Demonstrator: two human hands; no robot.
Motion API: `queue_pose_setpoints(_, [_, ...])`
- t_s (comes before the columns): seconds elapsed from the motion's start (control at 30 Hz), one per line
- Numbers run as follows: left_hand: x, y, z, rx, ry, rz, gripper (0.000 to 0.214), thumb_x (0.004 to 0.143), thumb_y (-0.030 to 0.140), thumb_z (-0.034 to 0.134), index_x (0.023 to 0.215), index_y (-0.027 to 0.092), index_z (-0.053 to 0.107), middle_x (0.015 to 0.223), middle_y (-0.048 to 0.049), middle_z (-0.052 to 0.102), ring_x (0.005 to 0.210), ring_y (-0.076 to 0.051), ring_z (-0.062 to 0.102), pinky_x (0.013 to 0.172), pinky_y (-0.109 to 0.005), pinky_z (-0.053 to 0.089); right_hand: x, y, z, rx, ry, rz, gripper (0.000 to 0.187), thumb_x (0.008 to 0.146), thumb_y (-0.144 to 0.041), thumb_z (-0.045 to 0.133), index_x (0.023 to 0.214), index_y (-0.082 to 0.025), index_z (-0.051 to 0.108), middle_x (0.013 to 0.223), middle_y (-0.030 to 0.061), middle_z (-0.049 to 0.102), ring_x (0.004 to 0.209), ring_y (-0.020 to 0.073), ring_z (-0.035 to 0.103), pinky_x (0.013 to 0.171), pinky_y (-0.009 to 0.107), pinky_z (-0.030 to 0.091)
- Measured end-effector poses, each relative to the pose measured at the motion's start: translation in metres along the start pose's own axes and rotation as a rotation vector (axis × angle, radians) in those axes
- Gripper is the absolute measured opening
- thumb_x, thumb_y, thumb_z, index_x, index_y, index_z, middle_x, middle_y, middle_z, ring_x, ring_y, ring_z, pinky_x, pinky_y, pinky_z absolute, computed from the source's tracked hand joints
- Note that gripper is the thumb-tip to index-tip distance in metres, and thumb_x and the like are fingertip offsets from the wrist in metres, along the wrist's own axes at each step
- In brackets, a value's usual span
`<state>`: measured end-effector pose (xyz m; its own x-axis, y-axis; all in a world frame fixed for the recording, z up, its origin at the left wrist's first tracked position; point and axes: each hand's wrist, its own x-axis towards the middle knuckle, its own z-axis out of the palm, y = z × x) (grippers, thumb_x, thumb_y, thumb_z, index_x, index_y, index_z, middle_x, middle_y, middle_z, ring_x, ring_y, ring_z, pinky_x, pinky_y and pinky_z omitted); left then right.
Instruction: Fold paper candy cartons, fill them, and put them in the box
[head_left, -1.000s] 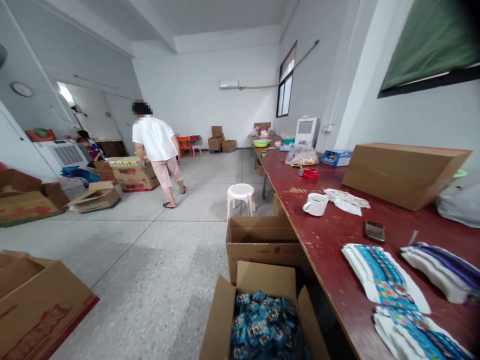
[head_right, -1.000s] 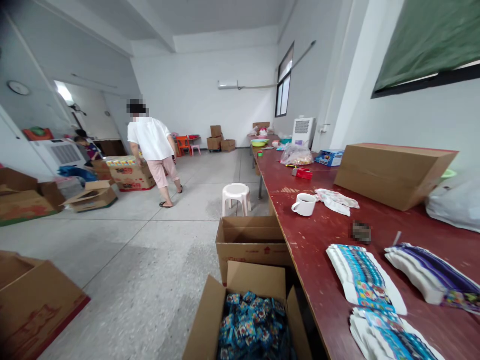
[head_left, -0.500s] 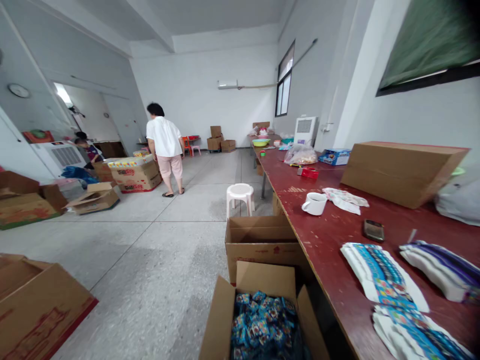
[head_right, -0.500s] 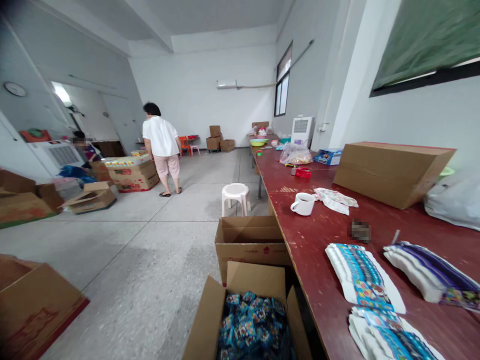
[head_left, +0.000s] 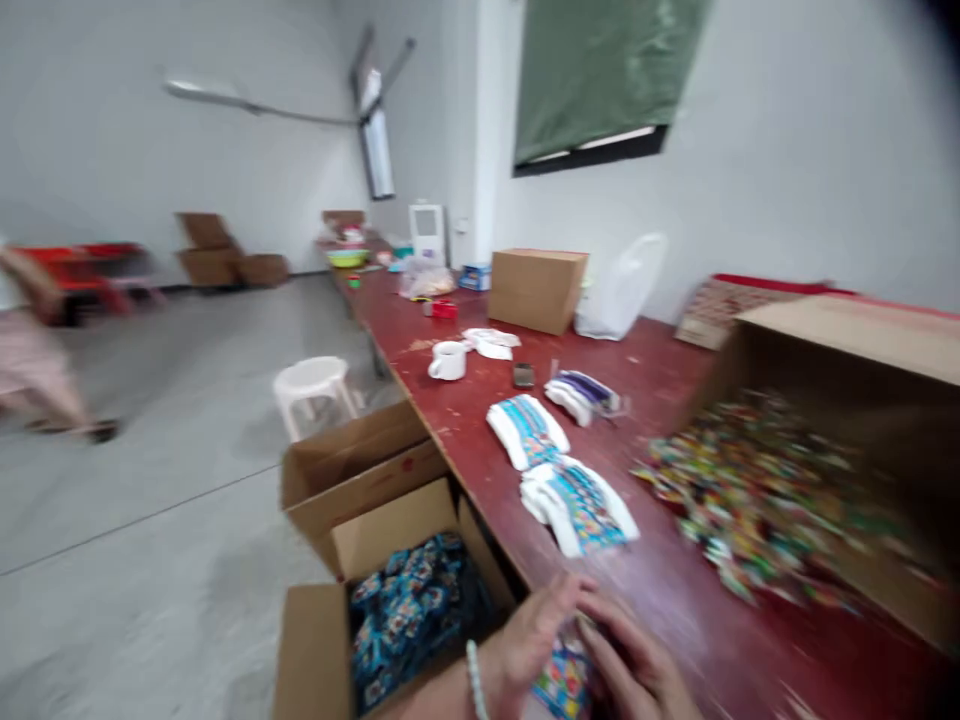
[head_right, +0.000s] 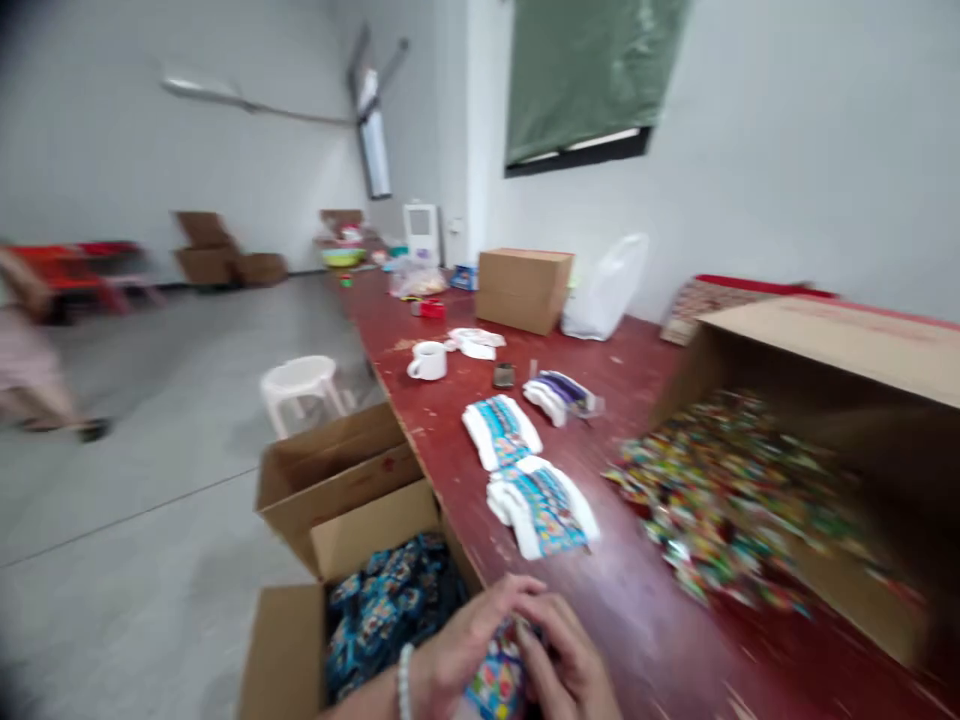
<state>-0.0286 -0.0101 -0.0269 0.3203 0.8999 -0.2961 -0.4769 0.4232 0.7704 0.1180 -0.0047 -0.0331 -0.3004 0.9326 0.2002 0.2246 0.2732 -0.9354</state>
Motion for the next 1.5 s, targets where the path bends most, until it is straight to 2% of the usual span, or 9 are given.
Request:
queue_pose_setpoints(0.1, [0.007, 0.000, 0.012, 0.077, -0.016, -0.137, 0.073, 0.078, 0.077, 0.046, 0.124, 0.020, 0.054, 0.084, -0.0055, 0.065, 0.057, -0.015, 0.060, 0.051, -0.025, 0.045, 0.000, -0.004, -0.010, 0.055, -0.041, 0.010, 0.027, 0.093, -0.038, 0.053, 0.109, -0.025, 0.071, 0.111, 0.0085, 0.066, 0.103, 0.0232, 0.064, 0.086, 0.031, 0.053])
queue_pose_setpoints(0.3, [0.029, 0.010, 0.032, 0.017, -0.025, -0.138, 0.065, 0.080, 0.066, 0.056, 0.128, 0.022, 0.048, 0.082, -0.0030, 0.063, 0.058, -0.013, 0.060, 0.055, -0.025, 0.047, 0.012, 0.004, -0.046, -0.048, 0.020, 0.021, 0.024, 0.095, -0.034, 0.051, 0.108, -0.025, 0.069, 0.115, 0.0077, 0.063, 0.109, 0.0222, 0.059, 0.096, 0.035, 0.047])
queue_pose_setpoints(0.47, [0.048, 0.011, 0.028, -0.070, 0.074, -0.082, 0.069, 0.073, 0.034, 0.077, 0.132, 0.024, 0.041, 0.087, -0.0016, 0.061, 0.075, -0.016, 0.063, 0.066, -0.026, 0.049, 0.041, 0.073, -0.124, -0.698, 0.499, 0.102, 0.038, 0.088, -0.040, 0.055, 0.117, -0.017, 0.064, 0.117, 0.0154, 0.061, 0.111, 0.0310, 0.056, 0.096, 0.047, 0.044])
queue_pose_setpoints(0.57, [0.051, 0.006, 0.021, -0.037, 0.077, -0.060, 0.070, 0.066, 0.023, 0.079, 0.128, 0.024, 0.045, 0.091, -0.0025, 0.062, 0.077, -0.016, 0.061, 0.067, -0.027, 0.049, 0.046, 0.106, -0.144, -1.014, 0.514, 0.128, 0.040, 0.088, -0.037, 0.055, 0.122, -0.018, 0.062, 0.126, 0.0161, 0.057, 0.112, 0.0335, 0.053, 0.090, 0.048, 0.045])
queue_pose_setpoints(0.73, [0.051, 0.003, 0.007, 0.363, 0.075, 0.032, 0.048, 0.065, 0.022, 0.077, 0.111, 0.016, 0.062, 0.095, -0.0056, 0.065, 0.082, -0.016, 0.059, 0.072, -0.026, 0.048, 0.037, 0.116, -0.138, -1.089, 0.469, 0.120, 0.029, 0.090, -0.028, 0.048, 0.112, -0.020, 0.066, 0.108, 0.0121, 0.064, 0.094, 0.0278, 0.057, 0.079, 0.039, 0.047])
queue_pose_setpoints(0.87, [0.045, 0.013, -0.005, 0.689, 0.075, -0.020, 0.048, 0.073, 0.029, 0.071, 0.118, 0.017, 0.060, 0.073, 0.0017, 0.060, 0.053, -0.010, 0.053, 0.047, -0.020, 0.042, 0.028, 0.111, -0.132, -0.968, 0.461, 0.105, 0.025, 0.086, -0.031, 0.049, 0.104, -0.018, 0.063, 0.097, 0.0111, 0.066, 0.090, 0.0267, 0.059, 0.081, 0.039, 0.048])
queue_pose_setpoints(1.07, [0.011, 0.024, -0.017, 0.433, -0.001, -0.158, 0.051, 0.072, 0.040, 0.072, 0.113, 0.020, 0.048, 0.073, 0.0033, 0.058, 0.045, -0.009, 0.053, 0.036, -0.017, 0.041, -0.005, 0.101, -0.133, -0.670, 0.357, 0.184, 0.039, 0.081, -0.030, 0.052, 0.119, -0.020, 0.053, 0.101, 0.0072, 0.069, 0.089, 0.0223, 0.066, 0.081, 0.035, 0.051])
queue_pose_setpoints(1.27, [-0.026, 0.028, -0.050, 0.629, -0.193, -0.318, 0.042, 0.058, 0.025, 0.080, 0.089, 0.018, 0.054, 0.074, 0.0039, 0.059, 0.058, -0.009, 0.055, 0.049, -0.018, 0.042, -0.027, 0.089, -0.137, -0.739, 0.387, 0.209, 0.037, 0.084, -0.044, 0.054, 0.110, -0.020, 0.064, 0.101, 0.0098, 0.068, 0.093, 0.0260, 0.062, 0.086, 0.039, 0.047])
queue_pose_setpoints(1.5, [-0.041, 0.044, -0.068, 1.081, -0.491, -0.460, 0.041, 0.054, 0.021, 0.075, 0.094, 0.023, 0.070, 0.072, 0.0041, 0.062, 0.063, -0.014, 0.052, 0.053, -0.021, 0.037, -0.027, 0.091, -0.119, -0.844, 0.425, 0.223, 0.033, 0.081, -0.052, 0.056, 0.080, -0.020, 0.064, 0.083, 0.0094, 0.062, 0.081, 0.0264, 0.057, 0.074, 0.038, 0.044])
